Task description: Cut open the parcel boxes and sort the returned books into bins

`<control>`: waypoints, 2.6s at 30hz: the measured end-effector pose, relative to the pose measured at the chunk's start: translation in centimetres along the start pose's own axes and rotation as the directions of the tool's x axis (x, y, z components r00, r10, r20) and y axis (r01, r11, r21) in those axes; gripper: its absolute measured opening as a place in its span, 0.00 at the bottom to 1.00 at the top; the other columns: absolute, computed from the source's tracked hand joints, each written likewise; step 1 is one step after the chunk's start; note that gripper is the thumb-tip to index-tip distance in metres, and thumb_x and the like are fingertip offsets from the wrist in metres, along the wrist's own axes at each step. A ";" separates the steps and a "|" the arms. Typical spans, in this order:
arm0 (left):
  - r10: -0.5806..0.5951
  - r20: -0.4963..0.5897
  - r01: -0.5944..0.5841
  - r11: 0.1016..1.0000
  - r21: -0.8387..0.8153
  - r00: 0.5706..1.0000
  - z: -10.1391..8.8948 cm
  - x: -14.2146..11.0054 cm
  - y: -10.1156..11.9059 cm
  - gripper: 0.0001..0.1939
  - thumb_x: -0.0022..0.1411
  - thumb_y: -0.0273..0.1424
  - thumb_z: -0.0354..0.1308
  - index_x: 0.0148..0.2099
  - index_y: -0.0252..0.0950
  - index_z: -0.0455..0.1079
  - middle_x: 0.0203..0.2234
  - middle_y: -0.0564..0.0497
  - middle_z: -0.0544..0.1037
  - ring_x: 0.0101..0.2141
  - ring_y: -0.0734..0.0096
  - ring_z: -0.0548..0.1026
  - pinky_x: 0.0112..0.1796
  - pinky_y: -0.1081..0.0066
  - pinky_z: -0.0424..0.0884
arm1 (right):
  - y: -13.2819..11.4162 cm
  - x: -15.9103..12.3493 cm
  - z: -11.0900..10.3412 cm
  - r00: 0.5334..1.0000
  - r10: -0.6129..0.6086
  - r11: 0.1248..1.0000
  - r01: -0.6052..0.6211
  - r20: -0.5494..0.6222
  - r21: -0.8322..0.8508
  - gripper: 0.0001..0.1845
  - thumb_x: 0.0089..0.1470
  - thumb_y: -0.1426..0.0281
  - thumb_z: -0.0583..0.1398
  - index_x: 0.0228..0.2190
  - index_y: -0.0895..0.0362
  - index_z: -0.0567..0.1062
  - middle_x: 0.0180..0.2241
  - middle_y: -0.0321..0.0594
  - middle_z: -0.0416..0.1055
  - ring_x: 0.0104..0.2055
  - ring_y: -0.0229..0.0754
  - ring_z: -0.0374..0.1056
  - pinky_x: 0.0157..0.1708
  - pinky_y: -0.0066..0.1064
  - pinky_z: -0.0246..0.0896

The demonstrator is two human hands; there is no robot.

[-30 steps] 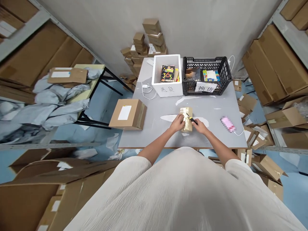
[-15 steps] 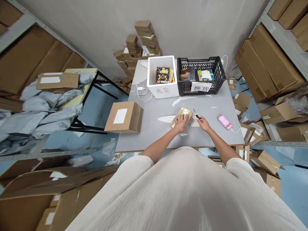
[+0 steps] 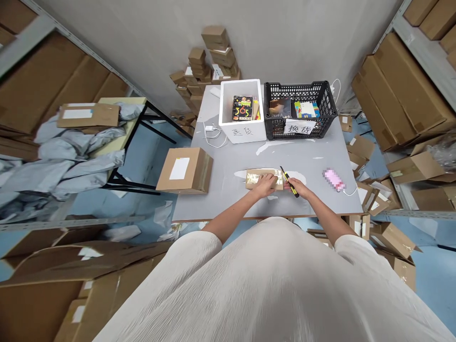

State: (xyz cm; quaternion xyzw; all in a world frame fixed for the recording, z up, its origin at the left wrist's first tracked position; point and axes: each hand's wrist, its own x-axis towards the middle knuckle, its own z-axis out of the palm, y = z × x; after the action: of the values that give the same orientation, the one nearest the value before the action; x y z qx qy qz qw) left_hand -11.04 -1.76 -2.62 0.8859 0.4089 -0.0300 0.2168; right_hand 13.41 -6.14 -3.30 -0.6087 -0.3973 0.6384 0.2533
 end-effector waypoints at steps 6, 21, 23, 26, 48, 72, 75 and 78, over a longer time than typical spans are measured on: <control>-0.036 -0.023 0.036 0.999 0.001 0.999 0.6 0.5 0.6 0.27 0.66 0.29 0.69 0.64 0.37 0.68 0.58 0.37 0.75 0.62 0.45 0.73 0.70 0.43 0.54 | 0.4 -1.4 -3.7 0.991 -0.055 0.933 0.009 -0.119 -0.360 0.24 0.71 0.47 0.57 0.35 0.53 0.76 0.38 0.42 0.83 0.32 0.42 0.75 0.35 0.32 0.73; -0.031 -0.071 0.036 0.997 0.071 0.997 1.5 -0.2 1.1 0.27 0.68 0.29 0.68 0.66 0.42 0.67 0.60 0.41 0.74 0.60 0.51 0.78 0.76 0.37 0.44 | -3.6 0.9 -6.4 0.959 -0.233 0.317 0.232 0.161 -0.920 0.18 0.73 0.62 0.56 0.53 0.51 0.83 0.51 0.50 0.83 0.51 0.55 0.76 0.50 0.41 0.62; -0.024 -0.077 0.030 0.997 0.077 0.997 1.5 -0.4 1.3 0.27 0.68 0.29 0.67 0.66 0.41 0.67 0.60 0.40 0.74 0.60 0.51 0.78 0.76 0.37 0.44 | -3.9 1.9 -5.8 0.951 -0.257 0.315 0.249 0.170 -0.916 0.15 0.71 0.63 0.58 0.49 0.51 0.84 0.49 0.52 0.82 0.53 0.58 0.75 0.54 0.44 0.60; -0.027 -0.081 0.032 0.997 0.072 0.996 1.3 -0.7 1.4 0.26 0.69 0.28 0.66 0.66 0.40 0.67 0.61 0.39 0.74 0.60 0.50 0.78 0.76 0.37 0.44 | -4.3 3.2 -5.2 0.947 -0.271 0.396 0.272 0.172 -0.877 0.08 0.67 0.63 0.64 0.43 0.50 0.84 0.44 0.52 0.81 0.55 0.60 0.73 0.57 0.47 0.57; -0.028 -0.056 0.032 0.997 0.073 0.998 0.8 -0.6 1.3 0.27 0.70 0.29 0.66 0.68 0.44 0.68 0.60 0.41 0.74 0.57 0.53 0.80 0.76 0.38 0.44 | -1.8 0.8 -5.6 0.991 -0.015 0.792 0.093 0.134 -0.604 0.18 0.58 0.50 0.65 0.31 0.51 0.77 0.28 0.35 0.74 0.31 0.42 0.65 0.32 0.32 0.62; 0.025 -0.065 -0.017 0.993 0.117 0.998 0.3 -1.7 2.1 0.26 0.73 0.25 0.60 0.70 0.47 0.68 0.57 0.42 0.77 0.55 0.53 0.80 0.75 0.42 0.45 | -1.9 0.0 -3.7 0.986 -0.031 0.785 0.127 0.166 -0.607 0.15 0.61 0.52 0.64 0.35 0.51 0.79 0.30 0.35 0.77 0.34 0.43 0.69 0.35 0.31 0.65; -0.006 -0.087 0.013 0.997 0.079 0.996 0.4 -1.9 2.3 0.34 0.72 0.28 0.62 0.77 0.44 0.60 0.59 0.40 0.75 0.54 0.51 0.80 0.75 0.43 0.45 | -2.3 0.2 -3.1 0.995 -0.049 0.792 0.089 0.083 -0.604 0.14 0.62 0.54 0.64 0.35 0.51 0.78 0.30 0.36 0.78 0.33 0.43 0.69 0.35 0.31 0.64; -0.031 -0.133 0.034 0.999 0.019 0.991 0.1 -1.9 2.2 0.36 0.75 0.36 0.60 0.80 0.40 0.55 0.64 0.37 0.73 0.58 0.48 0.78 0.74 0.47 0.48 | -2.3 -0.3 -4.0 0.999 -0.020 0.811 0.040 0.041 -0.583 0.13 0.63 0.56 0.64 0.35 0.52 0.77 0.31 0.37 0.80 0.31 0.42 0.69 0.33 0.31 0.63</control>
State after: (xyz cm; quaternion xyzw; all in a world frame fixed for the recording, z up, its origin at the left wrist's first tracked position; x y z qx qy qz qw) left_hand -10.66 -4.39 -1.46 0.8815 0.4364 0.0213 0.1792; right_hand 17.00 -4.32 -0.98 -0.6403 -0.5875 0.4915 0.0576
